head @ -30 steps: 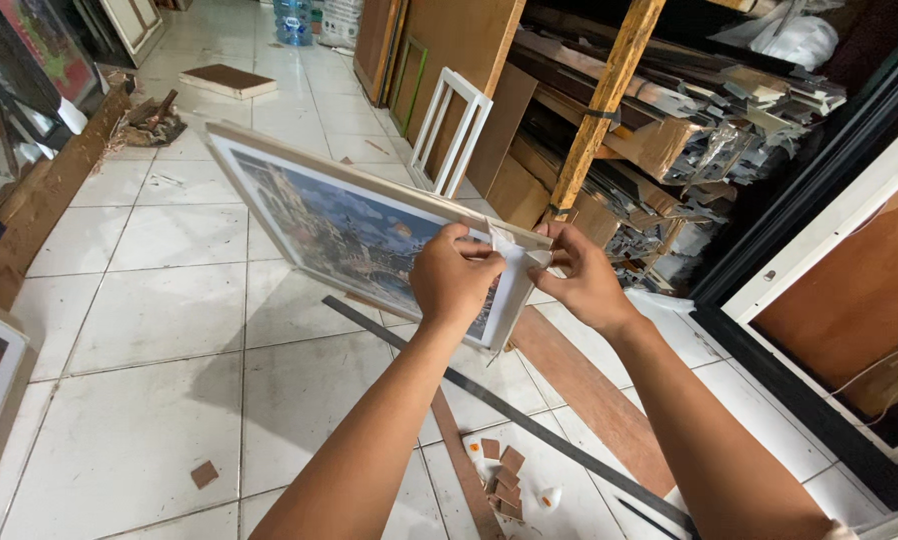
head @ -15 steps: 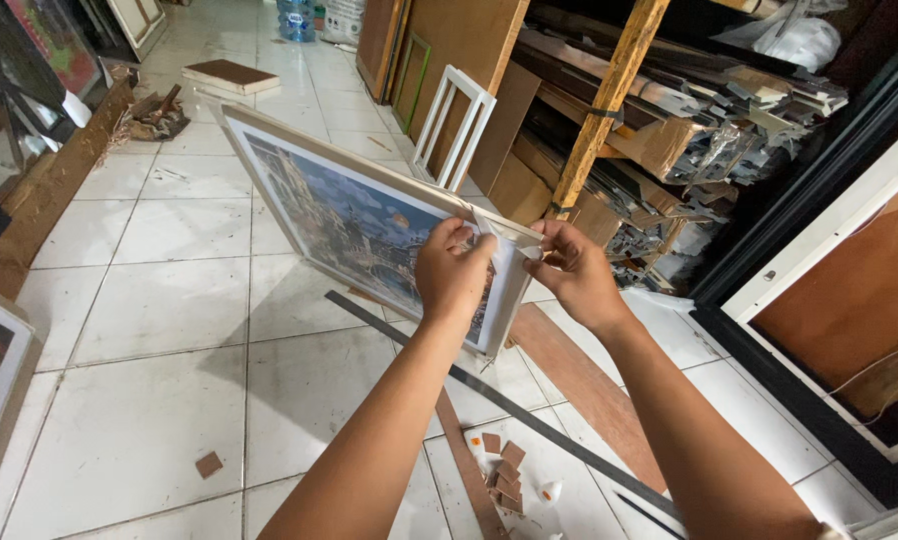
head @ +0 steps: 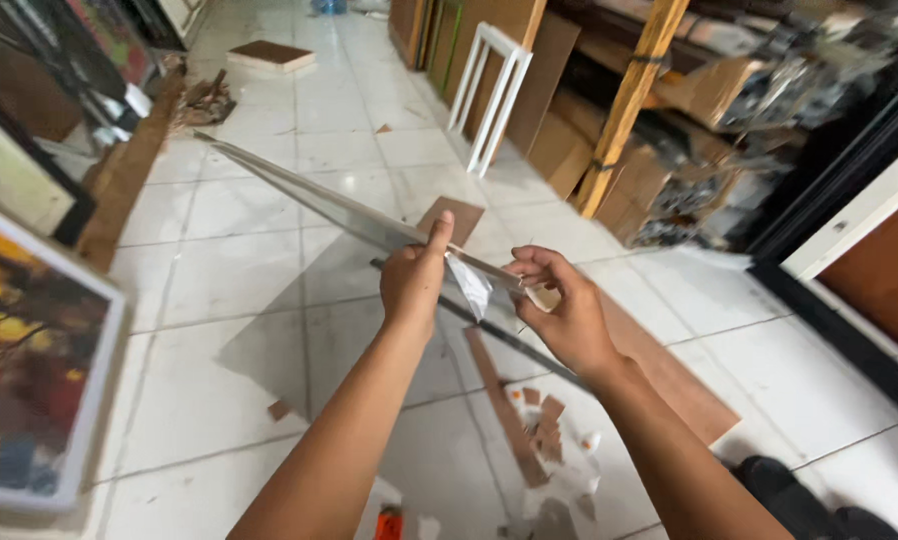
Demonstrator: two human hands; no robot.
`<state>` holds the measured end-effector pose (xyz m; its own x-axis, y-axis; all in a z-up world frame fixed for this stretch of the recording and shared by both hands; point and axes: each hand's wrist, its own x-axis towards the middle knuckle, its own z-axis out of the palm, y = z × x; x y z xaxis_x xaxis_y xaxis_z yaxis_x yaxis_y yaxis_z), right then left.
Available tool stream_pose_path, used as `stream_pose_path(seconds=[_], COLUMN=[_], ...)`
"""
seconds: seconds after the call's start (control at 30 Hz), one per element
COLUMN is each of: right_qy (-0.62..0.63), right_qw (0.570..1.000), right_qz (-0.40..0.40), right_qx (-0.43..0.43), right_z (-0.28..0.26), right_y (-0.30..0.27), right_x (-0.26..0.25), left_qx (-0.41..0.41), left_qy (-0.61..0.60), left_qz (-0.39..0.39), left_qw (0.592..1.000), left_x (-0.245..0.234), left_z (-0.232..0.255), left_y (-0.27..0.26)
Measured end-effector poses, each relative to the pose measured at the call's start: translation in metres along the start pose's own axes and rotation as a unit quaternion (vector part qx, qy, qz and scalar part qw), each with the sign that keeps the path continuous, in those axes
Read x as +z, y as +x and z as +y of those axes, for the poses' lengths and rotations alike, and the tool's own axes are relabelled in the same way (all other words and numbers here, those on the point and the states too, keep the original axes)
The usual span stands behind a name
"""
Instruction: The person applies adhesive and places small wooden spacers into the corners of a frame backboard while sitting on the floor, then flips the framed artwork over.
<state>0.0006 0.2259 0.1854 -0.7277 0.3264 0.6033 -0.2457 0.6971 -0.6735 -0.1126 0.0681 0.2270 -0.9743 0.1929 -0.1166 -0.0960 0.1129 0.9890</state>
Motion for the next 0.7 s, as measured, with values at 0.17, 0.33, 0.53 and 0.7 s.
stream_pose_path(seconds=[0.17, 0.33, 0.53, 0.7], right_qy=[-0.017, -0.056, -0.093, -0.095], right_qw=[0.998, 0.993, 0.987, 0.988], right_qz=[0.006, -0.026, -0.047, -0.033], right_qx=[-0.053, -0.101, -0.125, -0.119], right_z=[-0.018, -0.008, -0.008, 0.001], right_y=[-0.057, -0.097, -0.129, -0.138], right_x=[0.031, 0.055, 0.075, 0.081], left_qx=[-0.050, -0.057, -0.086, -0.083], left_qy=[0.144, 0.116, 0.057, 0.034], left_qz=[-0.026, -0.014, -0.016, -0.007], left_qw=[0.988, 0.992, 0.995, 0.996], left_x=[-0.046, -0.059, -0.065, -0.066], left_z=[-0.023, -0.113, -0.167, -0.170], left_y=[-0.044, -0.021, -0.030, -0.033])
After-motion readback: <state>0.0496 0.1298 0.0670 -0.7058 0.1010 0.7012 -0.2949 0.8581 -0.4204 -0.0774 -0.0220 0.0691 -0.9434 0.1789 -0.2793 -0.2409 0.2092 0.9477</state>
